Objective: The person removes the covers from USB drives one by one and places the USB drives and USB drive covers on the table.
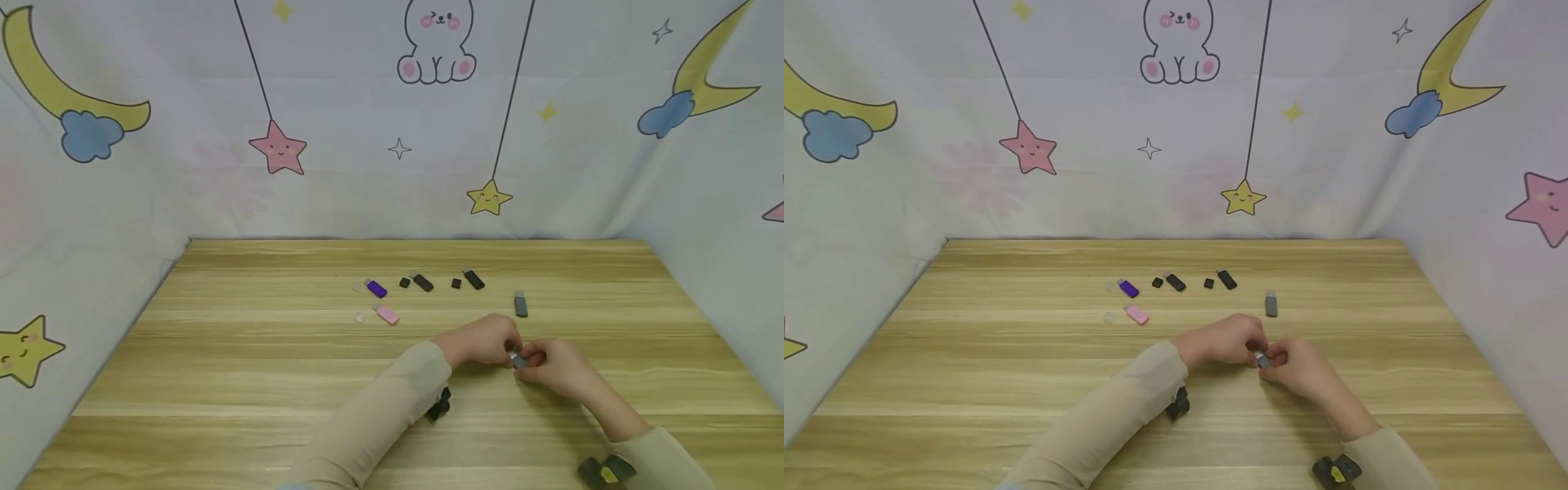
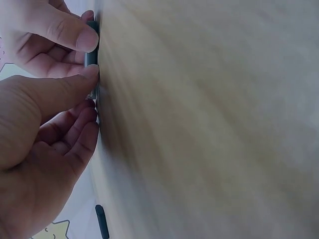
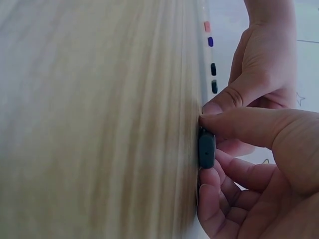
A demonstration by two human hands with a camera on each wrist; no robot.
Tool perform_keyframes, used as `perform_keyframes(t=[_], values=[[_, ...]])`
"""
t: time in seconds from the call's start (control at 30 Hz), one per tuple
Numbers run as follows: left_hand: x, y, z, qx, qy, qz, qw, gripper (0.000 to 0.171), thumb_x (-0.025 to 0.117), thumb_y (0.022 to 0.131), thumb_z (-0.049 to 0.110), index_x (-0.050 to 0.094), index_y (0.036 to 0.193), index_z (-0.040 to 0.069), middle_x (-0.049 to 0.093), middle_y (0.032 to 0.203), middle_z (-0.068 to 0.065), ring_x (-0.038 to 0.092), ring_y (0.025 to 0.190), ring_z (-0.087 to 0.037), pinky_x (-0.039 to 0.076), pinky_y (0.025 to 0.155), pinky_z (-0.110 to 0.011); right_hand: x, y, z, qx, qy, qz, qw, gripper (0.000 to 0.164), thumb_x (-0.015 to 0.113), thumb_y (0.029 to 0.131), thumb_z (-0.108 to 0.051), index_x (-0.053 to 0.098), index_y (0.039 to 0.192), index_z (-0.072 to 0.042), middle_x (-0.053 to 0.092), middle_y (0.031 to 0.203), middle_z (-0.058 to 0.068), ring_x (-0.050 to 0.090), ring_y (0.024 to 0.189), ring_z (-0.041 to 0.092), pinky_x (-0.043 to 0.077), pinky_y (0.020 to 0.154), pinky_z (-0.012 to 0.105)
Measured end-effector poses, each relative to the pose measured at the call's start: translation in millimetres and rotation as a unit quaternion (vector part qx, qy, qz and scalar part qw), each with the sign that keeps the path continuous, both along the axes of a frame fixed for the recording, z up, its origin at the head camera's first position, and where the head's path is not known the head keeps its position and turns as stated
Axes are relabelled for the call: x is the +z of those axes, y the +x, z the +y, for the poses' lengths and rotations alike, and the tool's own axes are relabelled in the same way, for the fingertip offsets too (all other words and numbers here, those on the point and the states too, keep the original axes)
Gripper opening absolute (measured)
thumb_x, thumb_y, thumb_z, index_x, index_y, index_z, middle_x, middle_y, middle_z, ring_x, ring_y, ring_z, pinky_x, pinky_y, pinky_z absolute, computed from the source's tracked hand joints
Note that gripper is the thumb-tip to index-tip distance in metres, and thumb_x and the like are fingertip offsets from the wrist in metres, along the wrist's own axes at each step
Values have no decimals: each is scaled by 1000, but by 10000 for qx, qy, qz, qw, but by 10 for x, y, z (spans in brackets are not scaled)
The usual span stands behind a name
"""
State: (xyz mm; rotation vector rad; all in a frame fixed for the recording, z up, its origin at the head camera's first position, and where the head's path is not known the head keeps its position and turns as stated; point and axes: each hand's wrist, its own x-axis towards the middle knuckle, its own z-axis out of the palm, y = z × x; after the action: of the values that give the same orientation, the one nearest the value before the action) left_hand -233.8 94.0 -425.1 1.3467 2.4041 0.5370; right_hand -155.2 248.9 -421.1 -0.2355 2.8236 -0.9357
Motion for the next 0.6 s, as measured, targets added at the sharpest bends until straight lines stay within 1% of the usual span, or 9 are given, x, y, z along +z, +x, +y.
perform_keyframes(t=[0.13, 0.17, 0.2, 0.33, 0.4, 0.6], values=[[-14, -5, -8, 71, -34, -46, 10000, 12, 75, 83, 9, 77, 95, 8, 62, 85, 6, 52, 76, -4, 41, 68, -12, -3, -9, 0, 50, 0, -5, 10000, 28, 77, 76, -16, 69, 94, 4, 63, 78, 1, 53, 70, 13, 43, 60, 26], [34, 20, -30, 84, -52, -86, 9999, 12, 74, 84, 9, 76, 95, 6, 63, 86, 4, 53, 77, -4, 41, 69, -11, -1, -9, -1, 57, -25, -7, 10000, 28, 77, 76, -16, 69, 94, 4, 63, 78, 1, 54, 71, 13, 43, 61, 25], [25, 14, -35, 95, -52, -89, 9999, 12, 74, 84, 8, 76, 96, 7, 63, 86, 4, 53, 78, -4, 42, 70, -11, 1, -8, -1, 82, -60, 14, 9999, 27, 77, 77, -15, 69, 95, 4, 63, 78, 1, 54, 71, 13, 43, 61, 25], [16, 0, -84, 148, 30, -168, 9997, 14, 75, 83, 9, 75, 96, 7, 65, 91, 3, 55, 80, -3, 42, 72, -9, 22, -2, -9, 179, -256, 101, 9995, 25, 76, 78, -12, 69, 96, 4, 65, 80, 3, 56, 73, 13, 45, 61, 23], [21, -4, -115, 178, 86, -282, 9994, 14, 76, 82, 8, 75, 96, 6, 66, 92, 3, 56, 81, -3, 42, 72, -9, 34, -4, -13, 252, -305, 157, 9991, 24, 75, 79, -12, 70, 96, 4, 66, 82, 3, 57, 74, 13, 46, 61, 23], [53, -16, -209, 210, 205, -467, 9985, 12, 75, 82, 8, 72, 93, 7, 65, 87, 4, 55, 77, -3, 43, 71, -11, 65, -13, -54, 306, -289, 278, 9987, 24, 76, 77, -11, 71, 97, 2, 68, 83, 3, 58, 74, 13, 47, 61, 24]])
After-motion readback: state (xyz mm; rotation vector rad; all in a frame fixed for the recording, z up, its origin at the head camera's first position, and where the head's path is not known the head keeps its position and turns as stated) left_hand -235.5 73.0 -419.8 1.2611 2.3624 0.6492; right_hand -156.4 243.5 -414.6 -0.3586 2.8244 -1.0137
